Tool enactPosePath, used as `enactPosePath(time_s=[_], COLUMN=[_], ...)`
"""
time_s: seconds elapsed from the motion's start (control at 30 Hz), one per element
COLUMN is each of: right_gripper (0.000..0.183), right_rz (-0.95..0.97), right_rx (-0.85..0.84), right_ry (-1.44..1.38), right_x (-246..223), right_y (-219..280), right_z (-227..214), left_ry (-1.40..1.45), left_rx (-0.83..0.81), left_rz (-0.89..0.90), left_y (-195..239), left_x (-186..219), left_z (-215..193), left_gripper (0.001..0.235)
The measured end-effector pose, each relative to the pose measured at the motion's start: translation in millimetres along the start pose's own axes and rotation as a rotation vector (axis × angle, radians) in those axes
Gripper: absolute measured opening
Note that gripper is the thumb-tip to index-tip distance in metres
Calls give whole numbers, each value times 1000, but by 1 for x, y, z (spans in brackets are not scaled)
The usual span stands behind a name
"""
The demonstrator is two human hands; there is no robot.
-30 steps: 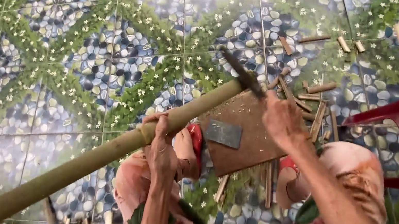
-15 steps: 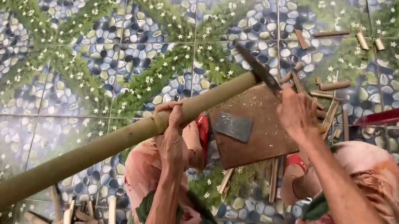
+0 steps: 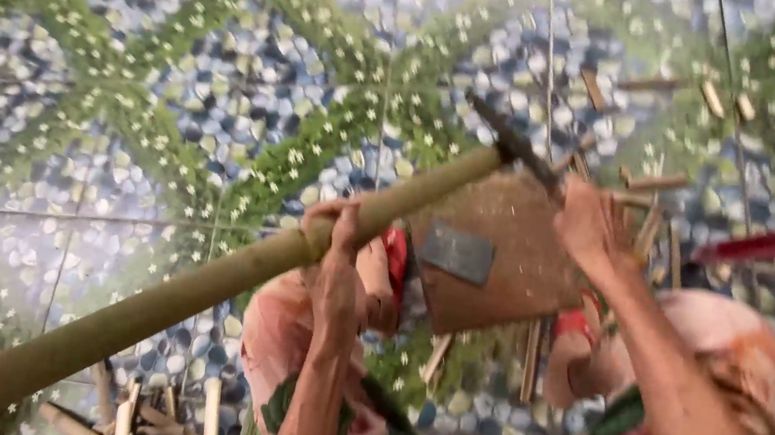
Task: The person sits on the floor and uses a knife to split and shape a bamboo pole. They repeatedly rotate the pole and shave its surface to create a flat, tapered section.
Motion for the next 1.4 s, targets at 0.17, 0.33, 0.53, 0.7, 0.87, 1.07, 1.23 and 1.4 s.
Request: enactPosePath(time_s=[0.17,0.33,0.53,0.7,0.87,1.07,1.23,1.4], right_gripper=[23,26,43,59,43,53,28,33], right_rz=[-72,-5,-426,-156,-276,-274,-247,-282], right_rx=[47,76,159,155,166,163,86,195], right_ry=[-230,-217,-10,-72,174,72,127,218], right_x=[-26,-61,-86,-70,-72,-70,-72,-89], right_y=[9,47,63,37,41,36,37,54], right_z=[-25,-36,-27,-47,-7,-23,-29,-27], left_ry=[177,247,241,246,219,307,295,316], left_rx=[16,5,19,38,37,80,99,124], left_rz=[-16,-29,-28,-112,-80,-58,-75,-74], left_y=[-31,-30,-29,-29,-23,-34,-25,-28], left_x=[-22,-36,-39,-45,-31,-37,-35,-29], left_z=[-19,-22,-23,-21,-23,-29,-31,-23], left_gripper=[13,16,14,11,14,13,13,16])
Point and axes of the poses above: each hand's wrist, its own y-axis away from the middle knuckle, its own z-axis out of the palm, x = y × z, the point moved 3 cm from there along -y, towards the middle knuckle
